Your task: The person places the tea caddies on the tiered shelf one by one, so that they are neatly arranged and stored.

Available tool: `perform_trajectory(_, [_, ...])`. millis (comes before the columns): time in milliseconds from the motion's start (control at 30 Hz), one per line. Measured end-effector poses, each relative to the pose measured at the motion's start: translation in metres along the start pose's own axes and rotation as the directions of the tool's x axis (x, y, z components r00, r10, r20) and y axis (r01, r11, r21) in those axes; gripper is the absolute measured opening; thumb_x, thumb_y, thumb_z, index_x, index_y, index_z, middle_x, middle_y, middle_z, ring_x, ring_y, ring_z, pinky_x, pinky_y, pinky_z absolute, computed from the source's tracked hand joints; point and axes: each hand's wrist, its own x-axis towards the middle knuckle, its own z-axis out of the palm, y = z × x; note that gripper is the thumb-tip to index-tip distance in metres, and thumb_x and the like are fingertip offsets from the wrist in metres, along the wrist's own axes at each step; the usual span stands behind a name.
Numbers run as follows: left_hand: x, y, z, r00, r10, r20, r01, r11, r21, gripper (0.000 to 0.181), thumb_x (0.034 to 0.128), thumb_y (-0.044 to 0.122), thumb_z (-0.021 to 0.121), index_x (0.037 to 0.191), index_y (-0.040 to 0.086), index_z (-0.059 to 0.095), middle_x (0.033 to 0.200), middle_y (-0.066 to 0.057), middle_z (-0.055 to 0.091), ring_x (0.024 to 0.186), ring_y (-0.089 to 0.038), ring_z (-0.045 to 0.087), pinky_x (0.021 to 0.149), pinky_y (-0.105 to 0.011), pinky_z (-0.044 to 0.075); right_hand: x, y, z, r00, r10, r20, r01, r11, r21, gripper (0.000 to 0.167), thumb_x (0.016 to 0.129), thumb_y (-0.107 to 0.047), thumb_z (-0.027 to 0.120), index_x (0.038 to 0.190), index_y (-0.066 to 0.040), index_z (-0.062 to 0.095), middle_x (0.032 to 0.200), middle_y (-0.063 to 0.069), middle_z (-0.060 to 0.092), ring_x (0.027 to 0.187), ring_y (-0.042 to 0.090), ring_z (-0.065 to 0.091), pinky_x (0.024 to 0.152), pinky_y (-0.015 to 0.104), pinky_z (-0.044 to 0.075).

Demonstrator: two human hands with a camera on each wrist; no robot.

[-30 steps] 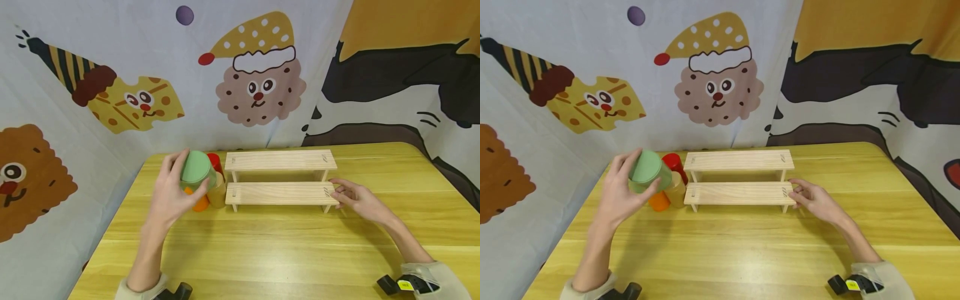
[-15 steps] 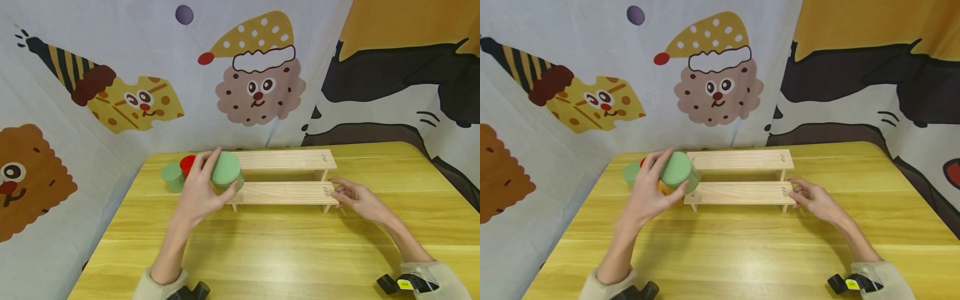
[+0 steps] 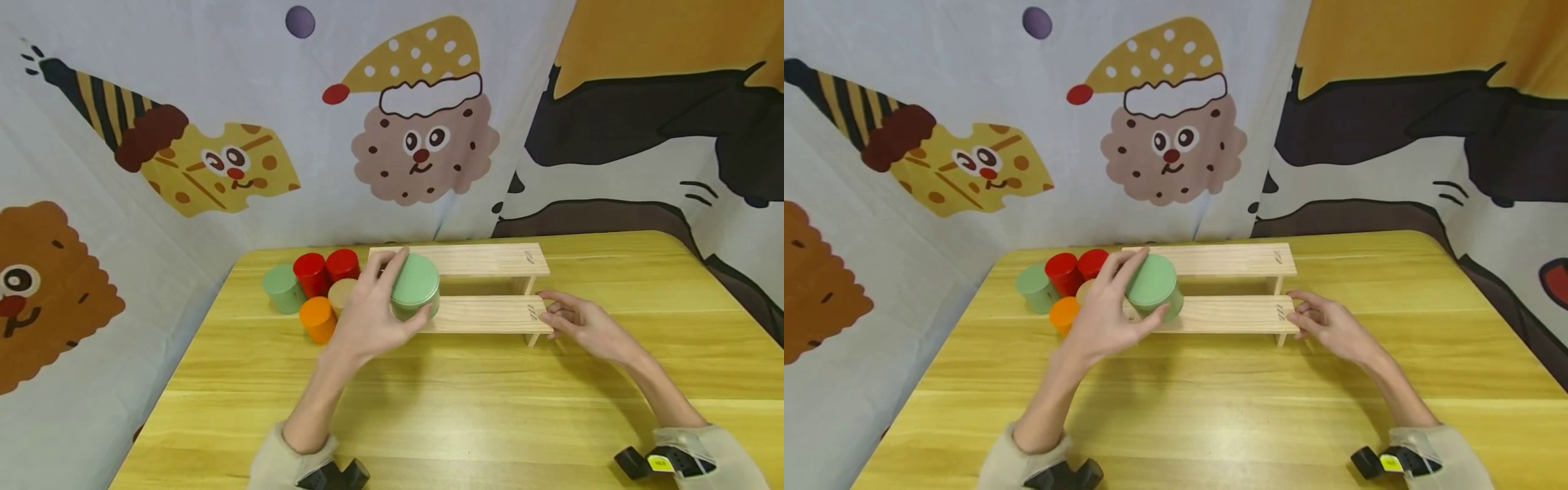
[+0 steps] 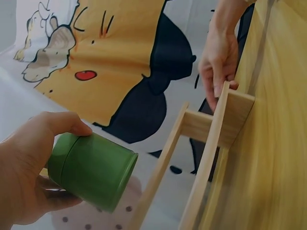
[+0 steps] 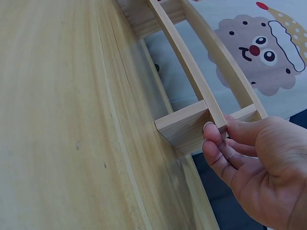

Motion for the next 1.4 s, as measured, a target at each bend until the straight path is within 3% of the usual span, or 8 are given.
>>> perform_trajectory(500, [0.014, 0.021, 0.034, 0.996, -0.008, 0.093, 0.011, 0.999, -0.030, 0.082, 0.0823, 0.039, 0.078, 0.150, 0.006, 0.045, 0.138, -0.012, 0.048, 0.117, -0.027, 0.056, 0.086, -0.036, 0.057, 0.000, -0.001, 0.000, 1.000, -0.004, -0.001, 0.004, 1.000, 0.004, 0.055, 0.104, -0.007, 0.054, 0.147, 0.017, 0.030, 0.109, 0.021, 0.062, 0.082, 0.024, 0.069, 0.073, 0.034, 0.059])
perform_trajectory(967, [0.028, 0.037, 0.066, 0.982, -0.067, 0.179, 0.073, 0.997, -0.024, 0.087, 0.0830, 0.043, 0.079, 0.154, 0.012, 0.040, 0.142, -0.008, 0.046, 0.118, -0.024, 0.057, 0.089, -0.031, 0.054, 0.000, 0.002, 0.001, 1.000, 0.002, -0.003, -0.002, 1.000, 0.011, 0.053, 0.105, -0.006, 0.053, 0.146, 0.018, 0.031, 0.110, 0.022, 0.061, 0.084, 0.022, 0.068, 0.072, 0.034, 0.060])
perform_trajectory(1400, [0.040, 0.045, 0.092, 0.979, -0.040, 0.200, 0.042, 0.999, -0.007, 0.087, 0.0844, 0.046, 0.078, 0.154, 0.008, 0.041, 0.140, -0.011, 0.047, 0.116, -0.020, 0.054, 0.088, -0.023, 0.052, 0.000, 0.001, 0.000, 1.000, 0.002, -0.003, -0.001, 1.000, 0.015, 0.052, 0.104, -0.005, 0.053, 0.147, 0.017, 0.031, 0.111, 0.022, 0.061, 0.085, 0.023, 0.069, 0.073, 0.035, 0.060])
